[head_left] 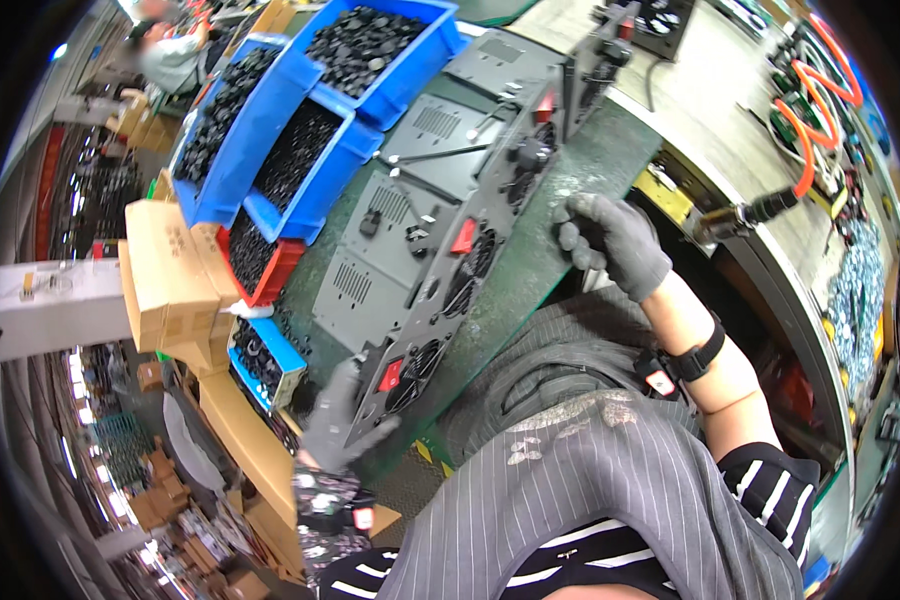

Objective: Apply adhesive to an electronic housing and assemble circuit boards and wiring into a power supply unit.

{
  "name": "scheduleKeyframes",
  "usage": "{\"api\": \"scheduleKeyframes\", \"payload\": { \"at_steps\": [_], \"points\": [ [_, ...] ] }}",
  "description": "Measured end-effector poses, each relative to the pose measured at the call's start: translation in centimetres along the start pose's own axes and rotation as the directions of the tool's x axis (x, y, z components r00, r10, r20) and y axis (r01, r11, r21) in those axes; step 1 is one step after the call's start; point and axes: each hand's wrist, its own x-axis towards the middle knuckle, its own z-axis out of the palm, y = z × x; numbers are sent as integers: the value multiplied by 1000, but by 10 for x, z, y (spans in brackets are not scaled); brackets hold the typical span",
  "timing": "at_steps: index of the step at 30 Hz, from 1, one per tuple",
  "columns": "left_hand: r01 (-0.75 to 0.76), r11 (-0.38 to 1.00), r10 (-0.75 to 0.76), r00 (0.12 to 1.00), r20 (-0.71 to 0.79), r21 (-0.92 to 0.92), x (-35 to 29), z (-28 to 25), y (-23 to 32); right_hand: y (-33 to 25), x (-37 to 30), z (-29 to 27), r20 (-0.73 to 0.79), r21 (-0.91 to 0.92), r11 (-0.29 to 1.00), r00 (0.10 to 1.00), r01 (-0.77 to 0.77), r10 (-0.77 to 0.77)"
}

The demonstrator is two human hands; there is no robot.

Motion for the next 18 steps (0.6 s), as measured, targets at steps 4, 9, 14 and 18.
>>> {"api": "scheduleKeyframes", "payload": {
  "at_steps": [4,9,14,18],
  "points": [
    [329,927,-334,943,-5,182,3,57,15,0,5,-8,95,-41,998,994,52,-48],
    [132,943,-51,964,-260,305,8,91,7,2,9,-14,19,-28,998,998,62,-61],
    [-85,973,126,974,-188,214,29,66,27,6,8,-8,-12,-40,996,996,86,-86],
    [5,924,65,984,-168,383,75,27,33,6,3,-5,-53,-63,994,994,91,-94]
  ]
}}
